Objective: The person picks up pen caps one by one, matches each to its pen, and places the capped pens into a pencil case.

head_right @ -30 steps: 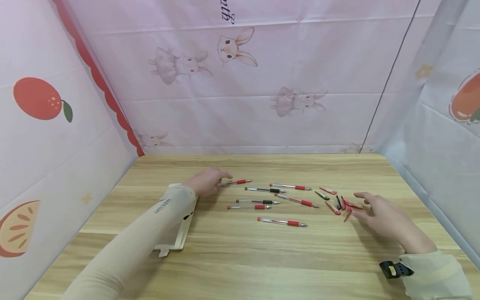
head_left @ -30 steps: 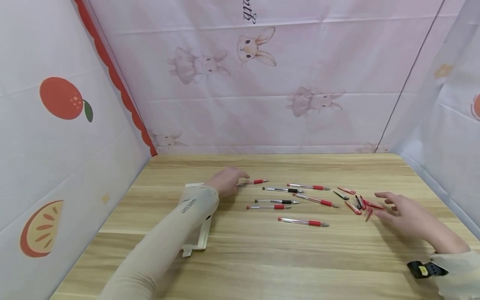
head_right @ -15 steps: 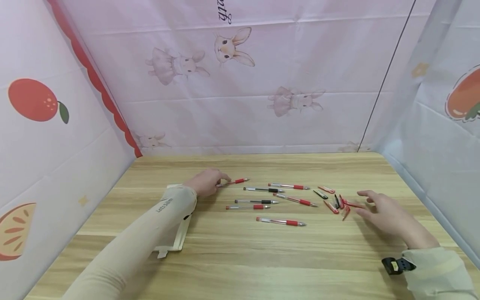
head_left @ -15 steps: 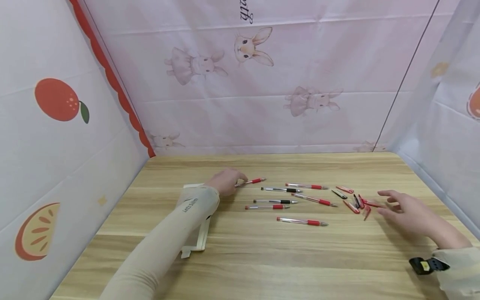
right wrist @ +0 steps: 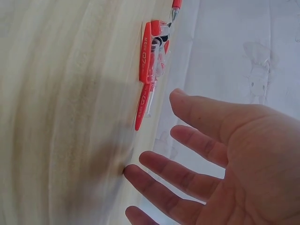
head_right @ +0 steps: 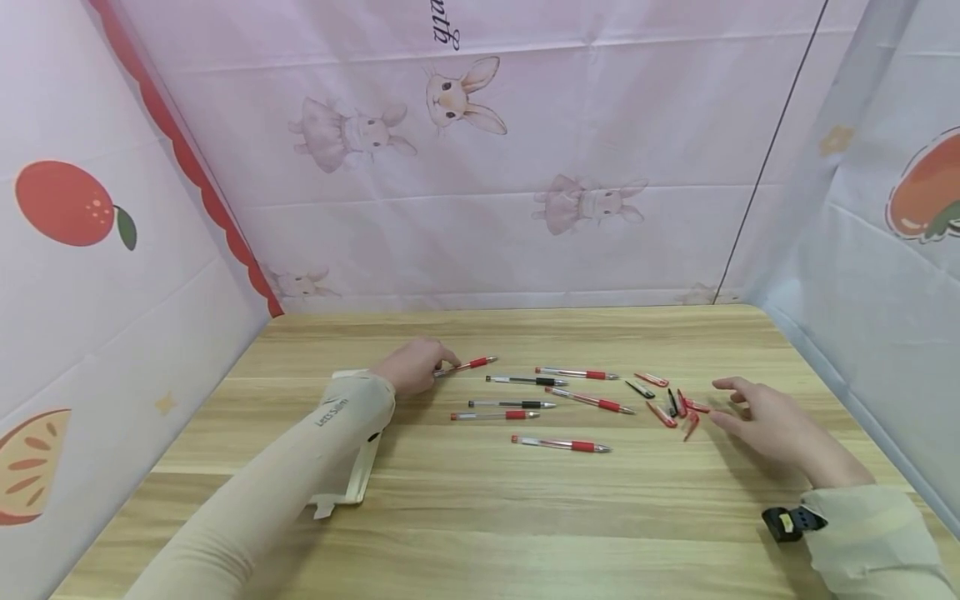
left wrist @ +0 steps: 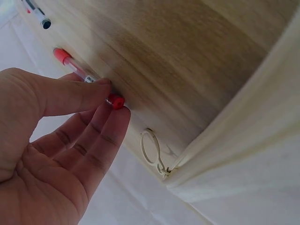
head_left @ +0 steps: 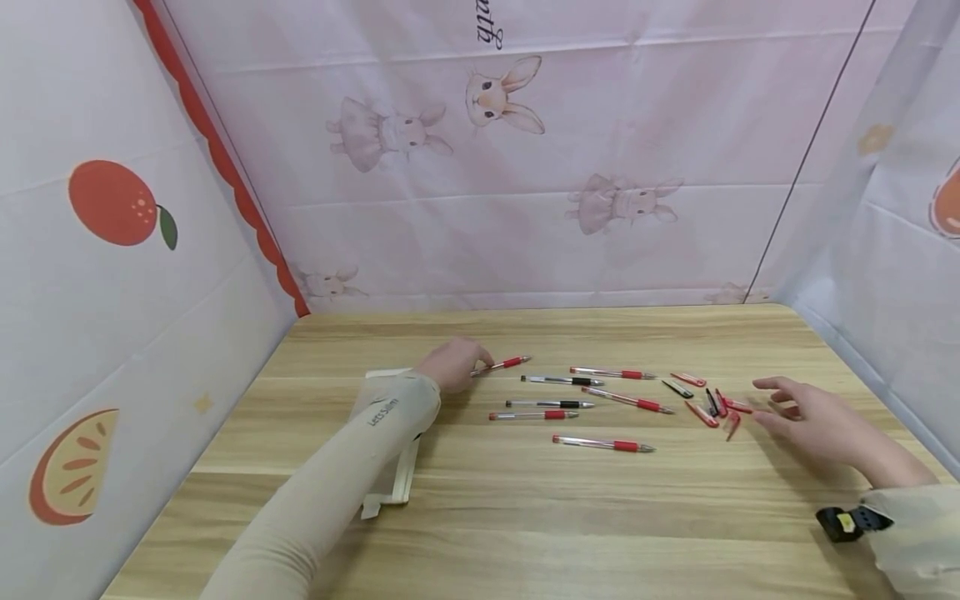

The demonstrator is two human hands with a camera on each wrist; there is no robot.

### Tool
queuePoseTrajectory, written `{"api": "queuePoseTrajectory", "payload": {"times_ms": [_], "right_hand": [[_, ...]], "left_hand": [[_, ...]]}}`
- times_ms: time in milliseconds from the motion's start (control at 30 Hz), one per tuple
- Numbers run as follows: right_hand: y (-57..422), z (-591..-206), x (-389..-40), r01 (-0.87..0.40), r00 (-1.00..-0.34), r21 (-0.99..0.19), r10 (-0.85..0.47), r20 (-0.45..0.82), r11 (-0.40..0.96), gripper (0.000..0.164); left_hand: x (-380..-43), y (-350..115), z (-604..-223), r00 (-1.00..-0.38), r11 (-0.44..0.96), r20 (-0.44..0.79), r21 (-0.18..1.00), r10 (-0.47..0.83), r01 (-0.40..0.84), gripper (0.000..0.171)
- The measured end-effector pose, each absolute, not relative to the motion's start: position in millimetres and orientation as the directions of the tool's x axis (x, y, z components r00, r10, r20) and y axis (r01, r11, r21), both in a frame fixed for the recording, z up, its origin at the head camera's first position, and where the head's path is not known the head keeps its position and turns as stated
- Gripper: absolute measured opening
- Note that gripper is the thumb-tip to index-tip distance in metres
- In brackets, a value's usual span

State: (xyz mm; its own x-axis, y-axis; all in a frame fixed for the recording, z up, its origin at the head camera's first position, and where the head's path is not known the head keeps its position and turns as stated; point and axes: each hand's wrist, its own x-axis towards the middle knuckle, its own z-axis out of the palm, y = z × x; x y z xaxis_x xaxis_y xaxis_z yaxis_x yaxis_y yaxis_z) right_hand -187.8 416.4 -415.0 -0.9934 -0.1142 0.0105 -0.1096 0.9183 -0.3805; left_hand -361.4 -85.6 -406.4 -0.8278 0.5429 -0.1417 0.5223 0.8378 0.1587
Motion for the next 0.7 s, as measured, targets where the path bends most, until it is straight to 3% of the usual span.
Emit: {"api": "queuePoseTrajectory", "payload": {"times_ms": [700], "right_hand": [[417, -416, -221, -0.178, -0.983, -0.460, -0.181, 0.037, 0.870, 0.042]], "left_hand": [[-362, -95, -404, -0.821, 0.830, -0.135, 0.171, 0.554, 0.531, 0.050]]}}
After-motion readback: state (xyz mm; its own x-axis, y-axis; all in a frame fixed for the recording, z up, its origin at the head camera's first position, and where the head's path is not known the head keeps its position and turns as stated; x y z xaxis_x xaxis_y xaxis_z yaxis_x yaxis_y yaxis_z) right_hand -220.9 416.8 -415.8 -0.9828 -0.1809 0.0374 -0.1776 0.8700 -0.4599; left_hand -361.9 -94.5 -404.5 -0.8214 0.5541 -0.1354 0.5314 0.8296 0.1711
